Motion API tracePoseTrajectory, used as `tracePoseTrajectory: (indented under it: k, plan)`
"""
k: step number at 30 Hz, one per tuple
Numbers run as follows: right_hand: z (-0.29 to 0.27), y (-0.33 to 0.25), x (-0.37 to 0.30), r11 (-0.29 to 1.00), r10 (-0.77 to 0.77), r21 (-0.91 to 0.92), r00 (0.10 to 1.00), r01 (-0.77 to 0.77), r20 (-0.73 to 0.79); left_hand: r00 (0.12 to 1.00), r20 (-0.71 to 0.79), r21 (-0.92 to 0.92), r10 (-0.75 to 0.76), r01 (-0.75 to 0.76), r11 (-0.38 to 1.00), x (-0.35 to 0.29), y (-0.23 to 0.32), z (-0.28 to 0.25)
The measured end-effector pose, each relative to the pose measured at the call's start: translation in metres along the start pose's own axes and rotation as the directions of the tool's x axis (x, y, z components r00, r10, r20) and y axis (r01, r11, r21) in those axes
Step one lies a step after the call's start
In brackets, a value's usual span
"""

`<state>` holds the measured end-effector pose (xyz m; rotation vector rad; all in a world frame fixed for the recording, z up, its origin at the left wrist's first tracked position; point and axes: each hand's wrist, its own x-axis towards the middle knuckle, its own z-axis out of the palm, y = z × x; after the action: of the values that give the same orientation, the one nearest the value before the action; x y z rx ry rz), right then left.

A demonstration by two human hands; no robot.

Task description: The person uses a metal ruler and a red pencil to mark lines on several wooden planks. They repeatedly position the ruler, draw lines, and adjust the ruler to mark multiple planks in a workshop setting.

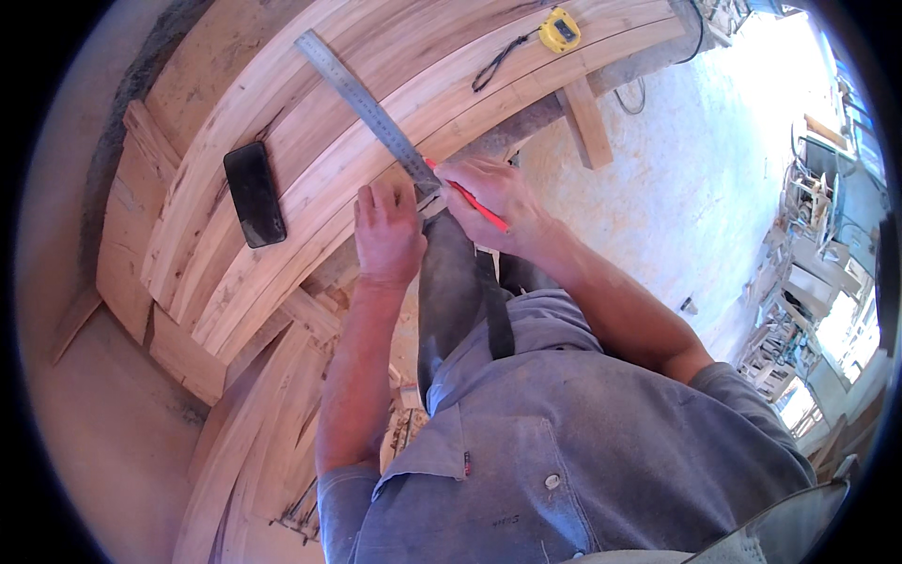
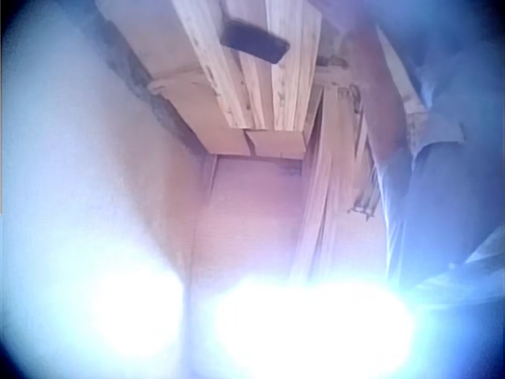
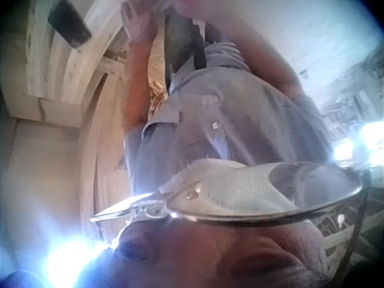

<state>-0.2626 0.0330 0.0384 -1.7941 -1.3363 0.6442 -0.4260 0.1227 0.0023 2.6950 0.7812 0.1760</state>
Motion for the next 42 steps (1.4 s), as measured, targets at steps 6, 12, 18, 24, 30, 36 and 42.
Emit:
tracePoseTrajectory:
  k: [6, 12, 18, 24, 30, 36, 42]
  plan:
    - [0.002, 0.001, 0.006, 0.998, 0.010, -0.065, 0.999, -0.007, 0.034, 1.000, -0.008, 0.005, 0.013, -0.013, 1.000, -0.001, -0.001, 0.001]
    - [0.001, -0.003, 0.005, 0.998, 0.025, -0.058, 0.999, -0.024, 0.021, 0.998, -0.050, -0.006, 0.027, -0.027, 1.000, 0.000, 0.001, 0.001]
    - [-0.009, -0.007, 0.001, 0.992, 0.066, -0.110, 0.991, -0.053, 0.120, 1.000, -0.018, -0.009, 0.008, -0.008, 1.000, 0.002, 0.001, -0.004]
    - [-0.015, -0.006, -0.018, 0.996, 0.081, -0.050, 0.994, -0.078, 0.072, 0.998, -0.043, -0.089, -0.035, 0.031, 0.996, -0.005, 0.002, -0.006]
    - [-0.010, -0.005, -0.007, 0.999, 0.032, 0.006, 0.999, -0.032, -0.040, 0.910, -0.317, -0.279, -0.268, 0.180, 0.943, -0.046, 0.004, -0.020]
    - [-0.003, -0.001, 0.000, 1.000, 0.003, 0.025, 0.999, -0.001, -0.044, 0.431, 0.009, -0.801, -0.902, 0.543, 0.252, -0.080, 0.006, -0.027]
    - [0.001, 0.001, 0.003, 0.999, 0.021, -0.030, 1.000, -0.021, 0.000, 0.348, 0.184, -0.968, -0.919, 0.224, -0.109, -0.091, -0.008, -0.019]
